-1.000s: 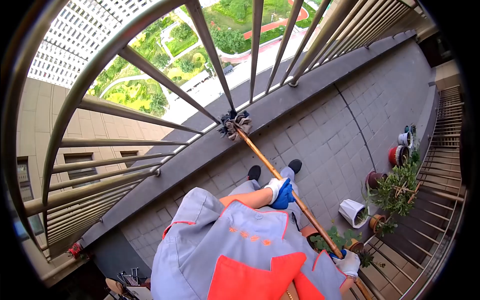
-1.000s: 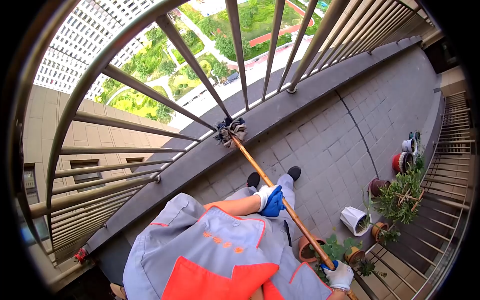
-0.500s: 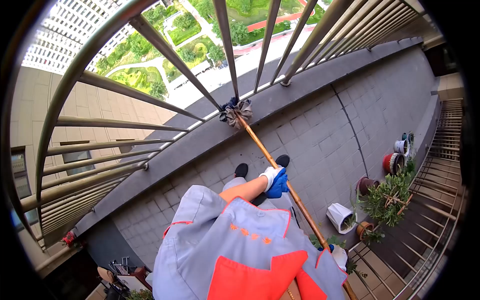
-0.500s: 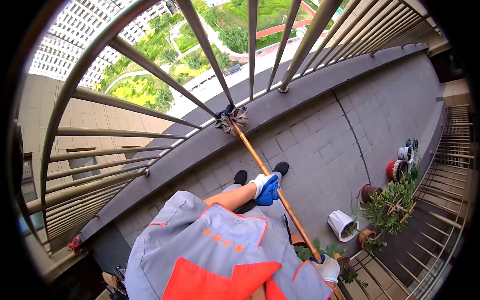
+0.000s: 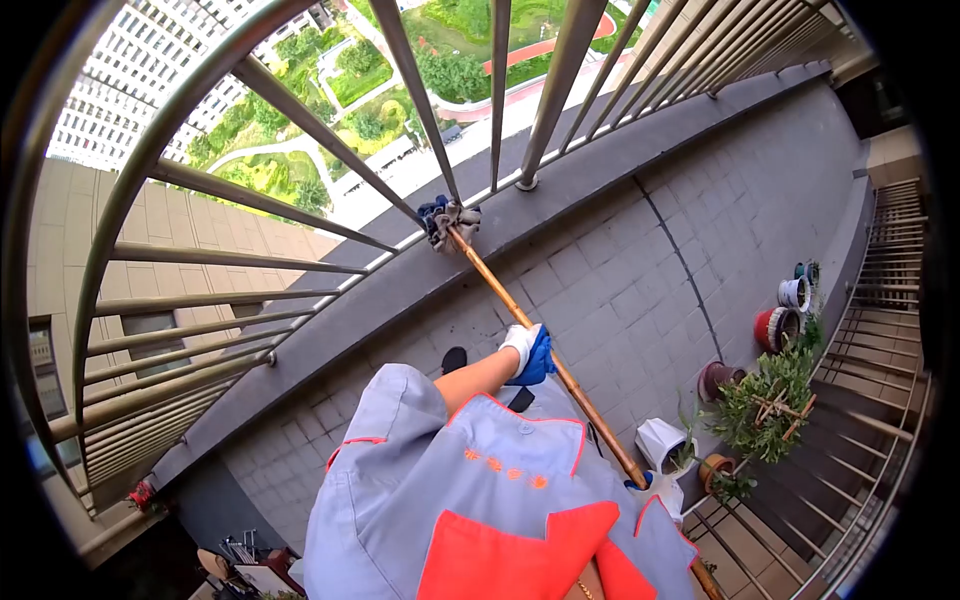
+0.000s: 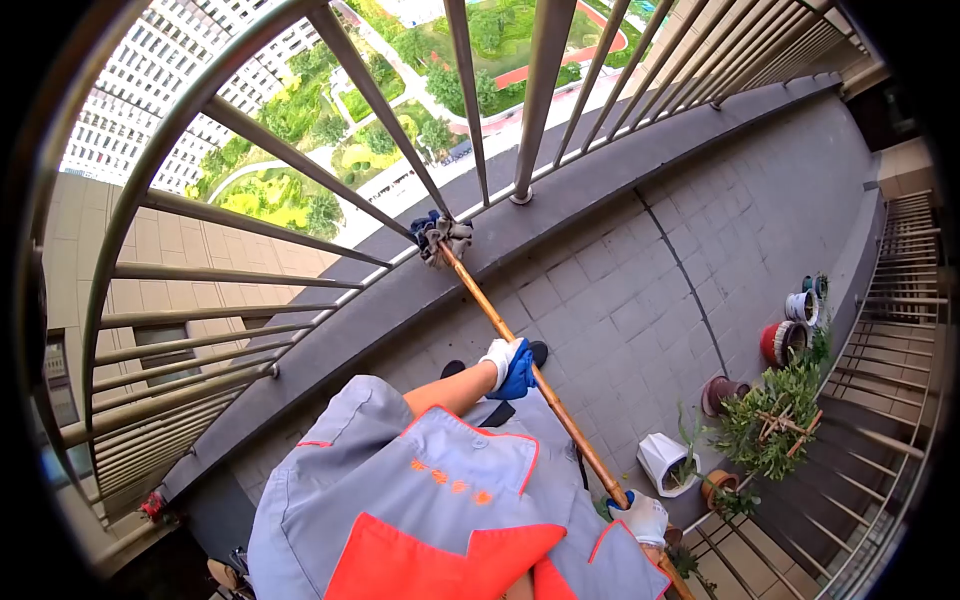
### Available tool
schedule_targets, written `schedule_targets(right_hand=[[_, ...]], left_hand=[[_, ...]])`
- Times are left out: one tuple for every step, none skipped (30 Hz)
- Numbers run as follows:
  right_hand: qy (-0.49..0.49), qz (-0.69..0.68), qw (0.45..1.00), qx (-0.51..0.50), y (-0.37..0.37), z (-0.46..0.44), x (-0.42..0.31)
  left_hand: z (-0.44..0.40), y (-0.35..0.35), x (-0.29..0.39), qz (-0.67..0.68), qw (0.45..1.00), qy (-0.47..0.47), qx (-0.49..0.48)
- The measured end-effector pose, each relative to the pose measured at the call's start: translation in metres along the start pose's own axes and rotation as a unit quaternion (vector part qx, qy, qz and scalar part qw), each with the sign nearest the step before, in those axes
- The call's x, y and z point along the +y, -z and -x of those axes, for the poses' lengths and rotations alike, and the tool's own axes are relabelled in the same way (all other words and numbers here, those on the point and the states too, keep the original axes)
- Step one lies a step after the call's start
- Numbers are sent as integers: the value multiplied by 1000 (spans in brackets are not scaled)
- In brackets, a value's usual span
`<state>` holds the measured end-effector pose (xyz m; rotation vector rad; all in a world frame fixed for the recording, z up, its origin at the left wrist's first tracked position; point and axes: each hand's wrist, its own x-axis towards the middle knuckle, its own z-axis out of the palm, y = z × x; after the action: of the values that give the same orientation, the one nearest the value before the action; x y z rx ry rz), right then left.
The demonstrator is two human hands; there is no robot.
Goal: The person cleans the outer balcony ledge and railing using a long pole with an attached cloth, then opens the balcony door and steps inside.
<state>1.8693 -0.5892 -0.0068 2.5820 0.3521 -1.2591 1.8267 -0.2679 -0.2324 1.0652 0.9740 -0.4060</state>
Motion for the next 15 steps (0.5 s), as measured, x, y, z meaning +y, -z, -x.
schedule_targets(right_hand=[[-15, -13, 1000, 3, 2, 7, 25], [-31, -26, 999, 6, 5, 14, 50], [-44, -36, 998, 9, 12, 21, 65], [-52, -43, 998, 10, 18, 25, 70], [-56, -53, 997, 11, 23, 25, 71], [-57, -60, 997, 13, 26, 21, 68], [-51, -68, 996, 13, 27, 12, 59], [-47, -69, 996, 13, 26, -4, 45], [-39, -60, 997, 15, 24, -18, 29], [-38, -39, 998, 13, 26, -29, 12], [-15, 5, 999, 32, 23, -41, 2], [6, 50, 997, 53, 20, -52, -9], [24, 20, 998, 54, 15, -53, 3], [-14, 13, 1000, 20, 28, -41, 6], [-22, -3, 1000, -8, 20, -33, 36]], left_hand=[[21, -21, 19, 219, 964, 149, 18], [-13, -49, -26, 319, 940, 111, -52], [-45, -74, -56, 247, 967, 63, 2], [-32, -86, -43, 147, 989, 10, -7], [-30, -84, -27, 98, 995, -12, 19], [-29, -81, -11, 47, 997, -32, 47], [-24, -79, 8, -4, 996, -49, 77], [-24, -63, 29, 101, 995, -9, 26], [-20, -48, 54, 200, 979, 40, -15], [-62, -35, 25, 251, 965, 55, -60], [-100, -23, -2, 299, 946, 75, -104], [-141, -10, -29, 342, 923, 98, -146], [-137, -16, -29, 331, 935, 44, -117], [-124, -26, -30, 324, 942, -9, -87], [-78, -49, -7, 266, 962, 40, -45]])
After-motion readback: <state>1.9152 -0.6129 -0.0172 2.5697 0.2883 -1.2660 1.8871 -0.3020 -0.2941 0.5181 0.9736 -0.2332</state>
